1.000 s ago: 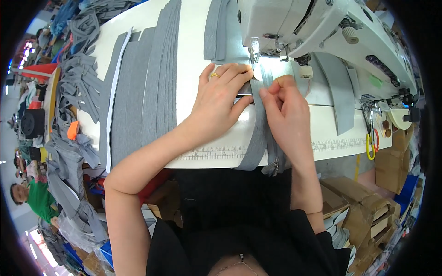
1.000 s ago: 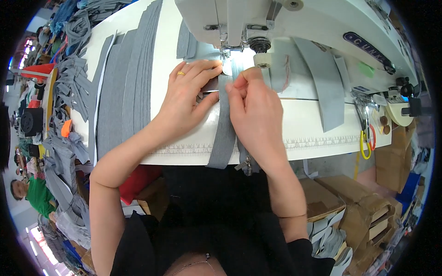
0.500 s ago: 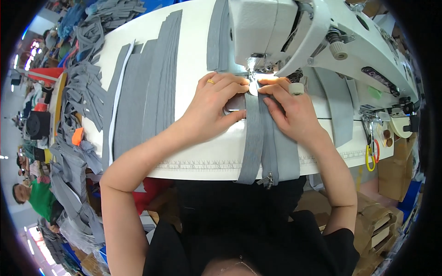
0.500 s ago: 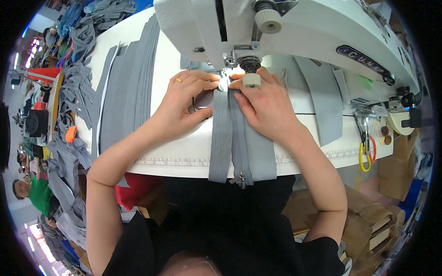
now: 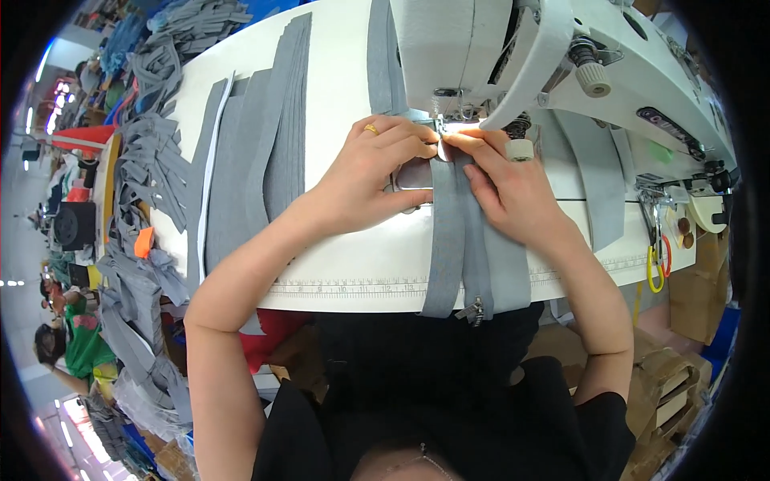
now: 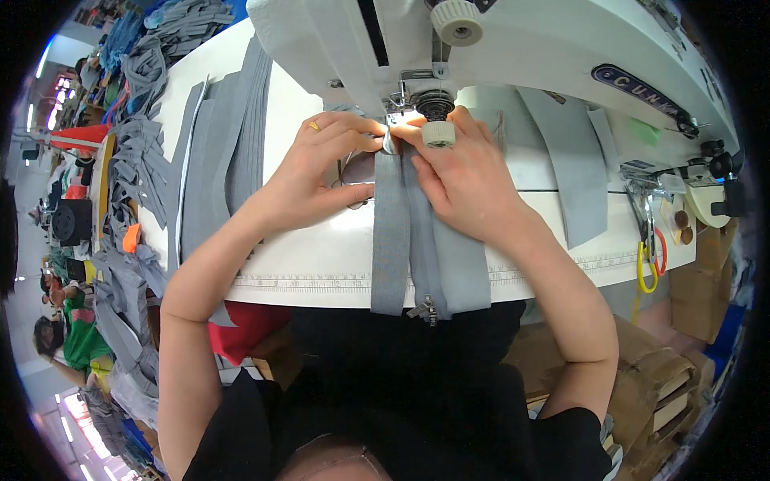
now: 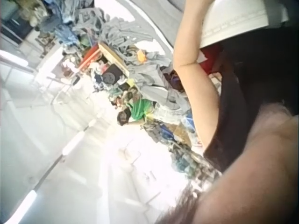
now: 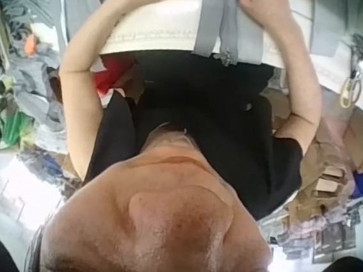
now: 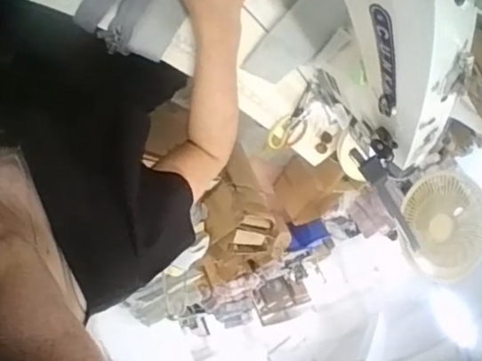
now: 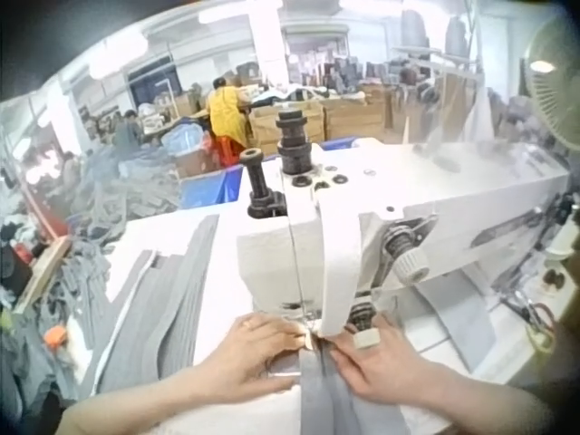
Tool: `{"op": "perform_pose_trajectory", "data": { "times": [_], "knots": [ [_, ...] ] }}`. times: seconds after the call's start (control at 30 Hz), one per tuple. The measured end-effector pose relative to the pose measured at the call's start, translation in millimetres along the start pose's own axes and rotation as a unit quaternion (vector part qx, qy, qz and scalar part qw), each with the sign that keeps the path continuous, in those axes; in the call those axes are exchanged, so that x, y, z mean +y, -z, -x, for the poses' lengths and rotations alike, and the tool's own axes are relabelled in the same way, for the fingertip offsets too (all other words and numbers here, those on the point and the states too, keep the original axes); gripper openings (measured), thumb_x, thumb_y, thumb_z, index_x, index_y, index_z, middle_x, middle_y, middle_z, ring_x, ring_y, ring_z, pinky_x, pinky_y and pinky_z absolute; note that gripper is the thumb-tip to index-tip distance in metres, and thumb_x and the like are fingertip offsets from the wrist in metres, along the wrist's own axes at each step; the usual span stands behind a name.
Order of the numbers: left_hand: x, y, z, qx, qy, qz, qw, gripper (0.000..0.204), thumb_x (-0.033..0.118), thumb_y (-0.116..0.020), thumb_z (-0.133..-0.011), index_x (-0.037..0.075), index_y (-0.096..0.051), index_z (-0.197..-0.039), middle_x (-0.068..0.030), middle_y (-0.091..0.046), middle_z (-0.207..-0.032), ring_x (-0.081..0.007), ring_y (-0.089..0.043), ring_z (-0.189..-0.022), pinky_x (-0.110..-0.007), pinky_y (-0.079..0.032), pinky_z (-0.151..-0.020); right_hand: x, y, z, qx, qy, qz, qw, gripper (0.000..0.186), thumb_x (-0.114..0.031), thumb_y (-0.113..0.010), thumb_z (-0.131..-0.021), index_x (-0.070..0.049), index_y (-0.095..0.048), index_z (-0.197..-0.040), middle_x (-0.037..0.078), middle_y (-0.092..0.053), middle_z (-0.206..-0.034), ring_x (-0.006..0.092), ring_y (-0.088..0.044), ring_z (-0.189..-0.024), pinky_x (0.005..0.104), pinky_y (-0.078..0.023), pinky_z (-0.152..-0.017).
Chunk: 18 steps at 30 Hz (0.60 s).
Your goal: Sewing zippers onto strips of leather using an industrial sewing machine.
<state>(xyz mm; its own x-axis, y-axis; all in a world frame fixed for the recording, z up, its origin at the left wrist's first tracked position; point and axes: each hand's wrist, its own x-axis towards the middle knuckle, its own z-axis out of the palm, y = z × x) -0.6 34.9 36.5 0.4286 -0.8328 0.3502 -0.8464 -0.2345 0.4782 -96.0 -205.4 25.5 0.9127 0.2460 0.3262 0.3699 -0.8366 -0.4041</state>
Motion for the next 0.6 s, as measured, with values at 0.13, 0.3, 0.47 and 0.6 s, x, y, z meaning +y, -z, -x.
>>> {"op": "perform_pose_trajectory", "data": {
  "times": [0.13, 0.3, 0.47, 0.6],
  "knots": [
    [-3.7, -4.6, 5.5, 0.010, -0.003, 0.010, 1.000, 0.045, 0.027, -0.086, -0.081, 0.008, -0.068, -0.117, -0.0063, -0.067, -0.130, -0.0294, -0.057, -0.130, -0.047, -0.034, -0.115, -1.4, -2.5, 1.3, -0.011, -0.019, -0.007, 1.000, 0.038, -0.006, -0.060, -0.096, -0.013, -0.063, -0.133, 0.010, -0.064, -0.133, 0.0373, -0.067, -0.110, 0.0477, -0.054, -0.093],
    [-2.3, -3.7, 3.3, 0.010, -0.011, 0.009, 1.000, 0.045, 0.027, -0.085, -0.080, 0.008, -0.068, -0.117, -0.0069, -0.067, -0.130, -0.0297, -0.057, -0.130, -0.048, -0.034, -0.116, -2.2, -1.6, -0.1, 0.011, 0.013, 0.036, 0.999, 0.039, -0.005, -0.060, -0.094, -0.011, -0.062, -0.133, 0.010, -0.064, -0.134, 0.0361, -0.064, -0.117, 0.0471, -0.054, -0.093],
    [-0.4, -6.0, 3.2, 0.006, -0.001, -0.004, 1.000, 0.047, 0.027, -0.085, -0.079, 0.008, -0.067, -0.119, -0.0082, -0.066, -0.129, -0.0306, -0.057, -0.131, -0.050, -0.034, -0.118, -3.2, -5.1, -0.4, 0.008, -0.005, 0.018, 1.000, 0.039, -0.004, -0.058, -0.094, -0.011, -0.063, -0.132, 0.010, -0.062, -0.135, 0.0348, -0.064, -0.119, 0.0478, -0.055, -0.092],
    [3.4, -15.3, 6.8, 0.048, 0.033, -0.002, 0.998, 0.049, 0.025, -0.086, -0.078, 0.007, -0.066, -0.119, -0.0089, -0.067, -0.126, -0.0304, -0.058, -0.129, -0.052, -0.033, -0.120, -1.3, -8.6, 1.0, 0.007, 0.000, 0.049, 0.999, 0.038, -0.005, -0.058, -0.095, -0.010, -0.063, -0.132, 0.009, -0.062, -0.135, 0.0336, -0.064, -0.117, 0.0458, -0.059, -0.084]
  ]
}}
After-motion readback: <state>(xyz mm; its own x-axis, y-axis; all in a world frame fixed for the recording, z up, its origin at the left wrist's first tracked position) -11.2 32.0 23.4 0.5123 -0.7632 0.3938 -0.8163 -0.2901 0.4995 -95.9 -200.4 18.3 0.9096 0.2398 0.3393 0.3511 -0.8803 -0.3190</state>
